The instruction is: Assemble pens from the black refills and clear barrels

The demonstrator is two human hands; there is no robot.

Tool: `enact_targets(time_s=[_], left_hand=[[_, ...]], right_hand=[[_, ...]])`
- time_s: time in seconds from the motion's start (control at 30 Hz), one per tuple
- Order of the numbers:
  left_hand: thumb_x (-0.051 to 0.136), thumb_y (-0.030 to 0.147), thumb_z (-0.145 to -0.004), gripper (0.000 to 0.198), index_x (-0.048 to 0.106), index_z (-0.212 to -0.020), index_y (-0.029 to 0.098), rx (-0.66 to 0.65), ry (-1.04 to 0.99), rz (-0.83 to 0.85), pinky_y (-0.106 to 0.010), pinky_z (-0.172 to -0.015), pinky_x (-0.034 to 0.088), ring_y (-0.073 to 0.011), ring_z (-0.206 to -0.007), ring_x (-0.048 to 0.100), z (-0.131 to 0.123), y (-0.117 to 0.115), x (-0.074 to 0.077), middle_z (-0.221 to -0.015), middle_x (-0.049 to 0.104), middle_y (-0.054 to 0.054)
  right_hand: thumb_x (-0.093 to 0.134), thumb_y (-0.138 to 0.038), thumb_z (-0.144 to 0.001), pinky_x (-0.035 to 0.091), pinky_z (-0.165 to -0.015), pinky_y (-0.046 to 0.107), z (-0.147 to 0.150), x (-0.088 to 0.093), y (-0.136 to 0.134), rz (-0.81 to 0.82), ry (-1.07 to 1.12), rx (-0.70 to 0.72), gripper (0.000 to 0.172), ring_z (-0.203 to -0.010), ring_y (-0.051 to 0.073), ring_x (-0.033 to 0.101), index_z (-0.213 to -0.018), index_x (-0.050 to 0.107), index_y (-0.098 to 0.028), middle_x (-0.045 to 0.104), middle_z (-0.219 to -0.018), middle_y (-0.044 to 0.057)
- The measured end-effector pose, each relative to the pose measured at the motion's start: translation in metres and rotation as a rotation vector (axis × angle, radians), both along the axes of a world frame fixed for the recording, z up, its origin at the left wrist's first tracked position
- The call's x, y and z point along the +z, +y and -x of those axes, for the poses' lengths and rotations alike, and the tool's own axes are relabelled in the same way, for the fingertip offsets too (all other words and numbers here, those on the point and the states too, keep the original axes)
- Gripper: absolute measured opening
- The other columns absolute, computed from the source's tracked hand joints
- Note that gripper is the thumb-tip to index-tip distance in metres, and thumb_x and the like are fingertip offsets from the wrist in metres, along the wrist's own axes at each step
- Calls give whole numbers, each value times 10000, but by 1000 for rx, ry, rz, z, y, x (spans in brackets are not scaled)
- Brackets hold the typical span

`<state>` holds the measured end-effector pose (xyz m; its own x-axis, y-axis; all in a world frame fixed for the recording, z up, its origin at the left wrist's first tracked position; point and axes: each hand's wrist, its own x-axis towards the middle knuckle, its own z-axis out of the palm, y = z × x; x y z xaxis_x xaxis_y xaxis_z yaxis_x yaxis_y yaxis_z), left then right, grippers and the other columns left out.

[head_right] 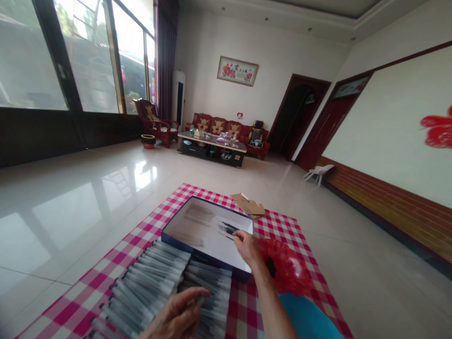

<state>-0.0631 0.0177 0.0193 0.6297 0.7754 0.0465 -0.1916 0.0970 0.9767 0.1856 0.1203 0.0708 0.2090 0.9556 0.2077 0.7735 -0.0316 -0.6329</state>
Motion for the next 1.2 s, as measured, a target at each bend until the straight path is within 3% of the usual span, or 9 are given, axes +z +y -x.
enact_targets(time_s=[0.2,0.33,0.5,0.63,0.97,1.2], left_hand=[[504,664,-791,651,578,-1176,144,-40,49,25,-184,-401,210,-62,-427,298,3,-2,-2,-515,454,37],[566,669,-742,652,593,-1165,173,-32,53,106,-195,-423,276,-78,-442,344,0,-6,-1,-545,489,23],[558,684,-736,663,612,-1131,153,-18,36,68,-197,-438,260,-83,-465,344,-3,-7,-3,-524,442,32],[545,683,-747,659,613,-1123,146,-1,49,66,-204,-437,236,-70,-441,303,-4,-8,-4,-505,404,48],[546,658,-761,632,614,-1124,144,-32,28,15,-198,-428,219,-57,-411,281,-7,-8,-9,-477,388,68],[613,661,-704,618,634,-1078,169,-36,-76,118,-193,-425,173,-50,-422,231,-6,-13,-9,-475,287,95]], right_hand=[[500,-218,-775,454,-791,299,-70,21,-32,118,-240,-147,228,-881,221,655,-866,708,-195,733,-902,59],[591,-209,-807,474,-791,322,-103,9,-54,309,-348,-180,96,-829,186,651,-808,679,-170,712,-860,47],[583,-325,-871,505,-812,379,-106,-23,-56,467,-422,-133,205,-897,167,626,-975,620,-153,652,-1002,36],[560,-334,-884,505,-824,389,-108,-34,-52,498,-461,-144,232,-937,178,615,-1032,605,-160,632,-1064,49],[559,-334,-886,518,-791,364,-106,-33,-45,636,-502,-274,235,-908,170,621,-1043,602,-164,632,-1054,50],[550,-333,-891,511,-821,387,-98,-26,-39,710,-481,-420,253,-962,184,607,-1088,586,-179,608,-1127,60]])
